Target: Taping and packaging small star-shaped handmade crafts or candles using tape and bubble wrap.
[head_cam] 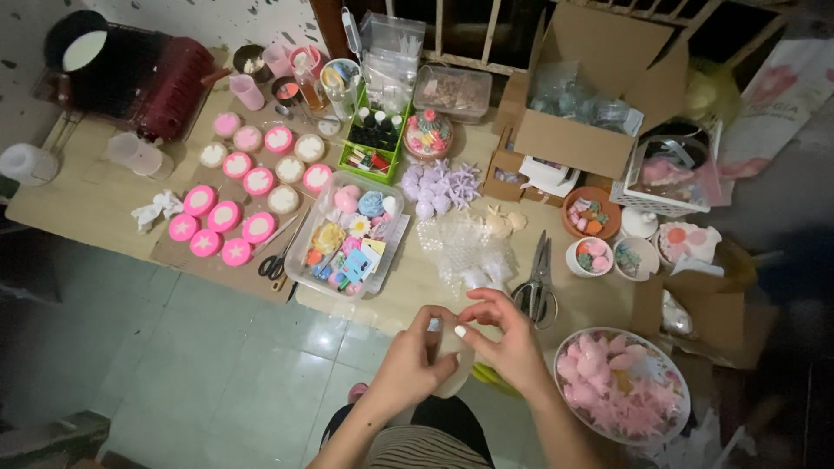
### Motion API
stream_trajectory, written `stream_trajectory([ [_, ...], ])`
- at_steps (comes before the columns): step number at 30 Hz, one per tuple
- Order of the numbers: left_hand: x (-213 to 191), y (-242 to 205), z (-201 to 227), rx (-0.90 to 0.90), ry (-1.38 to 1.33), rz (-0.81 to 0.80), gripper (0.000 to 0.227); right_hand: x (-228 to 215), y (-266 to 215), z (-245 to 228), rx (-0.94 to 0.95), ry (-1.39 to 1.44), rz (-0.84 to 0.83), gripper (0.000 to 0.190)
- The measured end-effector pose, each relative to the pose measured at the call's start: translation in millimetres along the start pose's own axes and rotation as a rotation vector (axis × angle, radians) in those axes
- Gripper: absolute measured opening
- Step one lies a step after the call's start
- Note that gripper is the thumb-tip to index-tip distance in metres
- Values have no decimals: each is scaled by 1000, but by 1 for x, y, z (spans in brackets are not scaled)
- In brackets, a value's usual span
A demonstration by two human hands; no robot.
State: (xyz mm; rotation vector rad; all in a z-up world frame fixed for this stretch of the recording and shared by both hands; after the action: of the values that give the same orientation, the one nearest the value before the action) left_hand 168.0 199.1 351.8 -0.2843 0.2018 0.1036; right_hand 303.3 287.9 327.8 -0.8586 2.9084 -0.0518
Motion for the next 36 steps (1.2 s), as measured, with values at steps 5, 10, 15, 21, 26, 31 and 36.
stream_trajectory([
  [5,1,5,-11,47,56,-70,58,11,1,53,186,107,-21,42],
  [10,17,17,-30,33,-125,-90,107,1,-24,42,-33,141,142,23],
  [15,20,17,-21,78,-102,-70,107,-7,-27,-2,-112,-70,222,16],
  [21,19,13,-7,83,51,-149,106,-7,-29,-5,-52,-267,216,11],
  [26,39,17,-8,140,144,-284,105,-16,-40,48,36,-269,222,9],
  [31,66,27,-14,399,162,-319,101,-46,-83,156,511,136,427,42],
  [36,107,42,-45,206,236,-441,96,-61,-94,182,680,609,317,45],
])
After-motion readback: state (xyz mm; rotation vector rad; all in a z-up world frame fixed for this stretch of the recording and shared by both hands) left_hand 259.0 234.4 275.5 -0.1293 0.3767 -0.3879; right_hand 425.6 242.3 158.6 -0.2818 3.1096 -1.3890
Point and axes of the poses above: each hand's wrist, its own y-axis towards the middle knuckle, its own x-axis out of the palm, z = x × y, the point moved 10 cm from there along y, towards the middle knuckle, and after that the axes turned 7 degrees about x, right-handed, at the moved point
